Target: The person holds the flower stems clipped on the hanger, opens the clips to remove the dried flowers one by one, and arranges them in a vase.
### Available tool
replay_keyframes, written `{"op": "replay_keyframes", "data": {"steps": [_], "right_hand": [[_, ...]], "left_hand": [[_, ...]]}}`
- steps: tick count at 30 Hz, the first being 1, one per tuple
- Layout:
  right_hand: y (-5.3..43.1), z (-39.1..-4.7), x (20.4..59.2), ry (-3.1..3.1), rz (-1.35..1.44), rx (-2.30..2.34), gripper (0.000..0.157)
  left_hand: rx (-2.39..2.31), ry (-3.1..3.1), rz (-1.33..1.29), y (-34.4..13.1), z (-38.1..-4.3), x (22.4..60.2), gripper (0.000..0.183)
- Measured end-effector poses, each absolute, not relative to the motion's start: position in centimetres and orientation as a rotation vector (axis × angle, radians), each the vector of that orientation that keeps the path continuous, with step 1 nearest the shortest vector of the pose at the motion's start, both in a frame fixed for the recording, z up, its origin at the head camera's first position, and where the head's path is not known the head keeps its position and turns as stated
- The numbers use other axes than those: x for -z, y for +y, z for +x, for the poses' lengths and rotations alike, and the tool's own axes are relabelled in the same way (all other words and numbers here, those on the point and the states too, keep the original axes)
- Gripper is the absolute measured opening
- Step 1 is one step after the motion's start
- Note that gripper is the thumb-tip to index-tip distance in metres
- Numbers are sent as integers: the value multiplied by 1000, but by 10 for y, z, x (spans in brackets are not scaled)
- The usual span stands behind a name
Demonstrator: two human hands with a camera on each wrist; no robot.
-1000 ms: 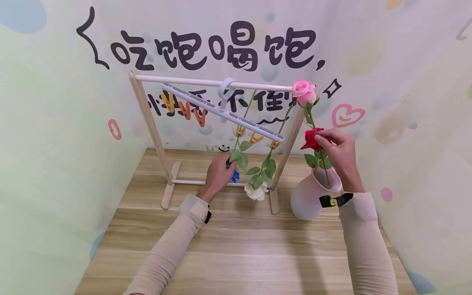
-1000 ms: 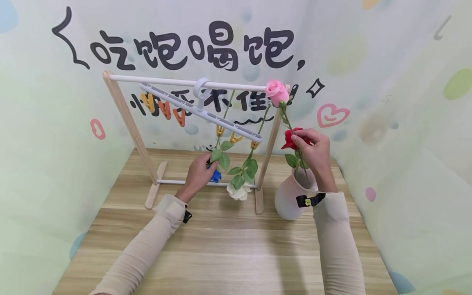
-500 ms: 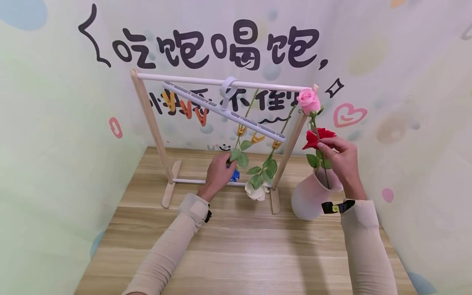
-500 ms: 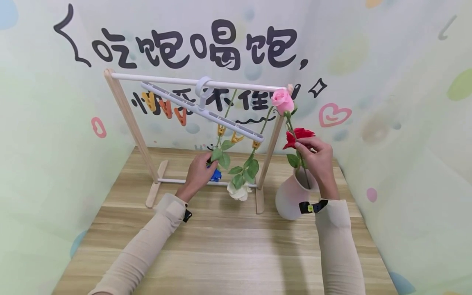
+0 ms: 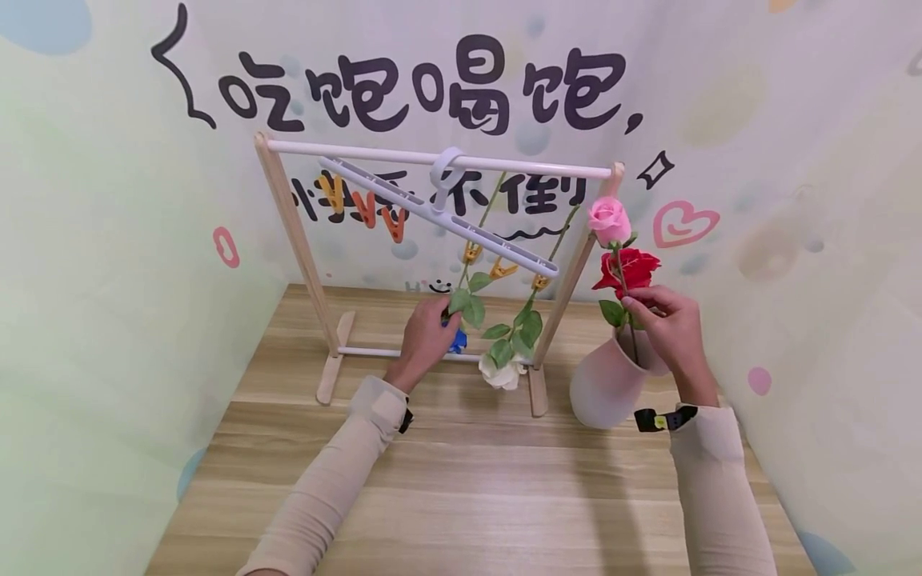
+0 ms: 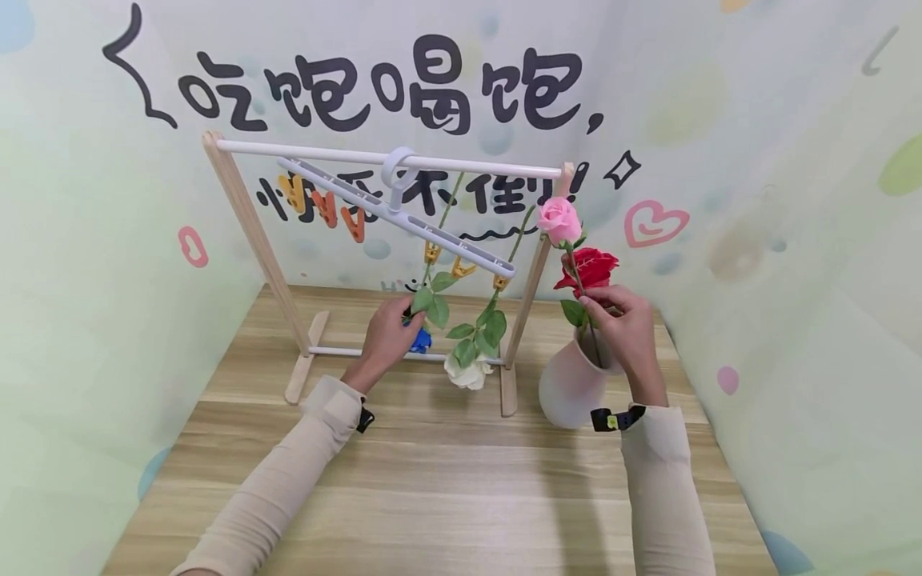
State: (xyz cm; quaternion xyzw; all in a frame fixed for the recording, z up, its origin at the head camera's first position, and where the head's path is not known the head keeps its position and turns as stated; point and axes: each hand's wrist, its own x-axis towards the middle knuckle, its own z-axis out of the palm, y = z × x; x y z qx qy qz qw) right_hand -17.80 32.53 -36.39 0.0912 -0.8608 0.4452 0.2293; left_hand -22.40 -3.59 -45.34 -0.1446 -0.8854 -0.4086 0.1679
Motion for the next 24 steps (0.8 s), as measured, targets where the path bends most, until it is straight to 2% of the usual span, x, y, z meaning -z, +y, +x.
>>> {"op": "replay_keyframes", "data": {"steps": [24], "right_hand": [[343,-166,382,-2667,300,-969,19]], "left_hand": [[1151,-2526,-405,-38,-222,453,12]]}}
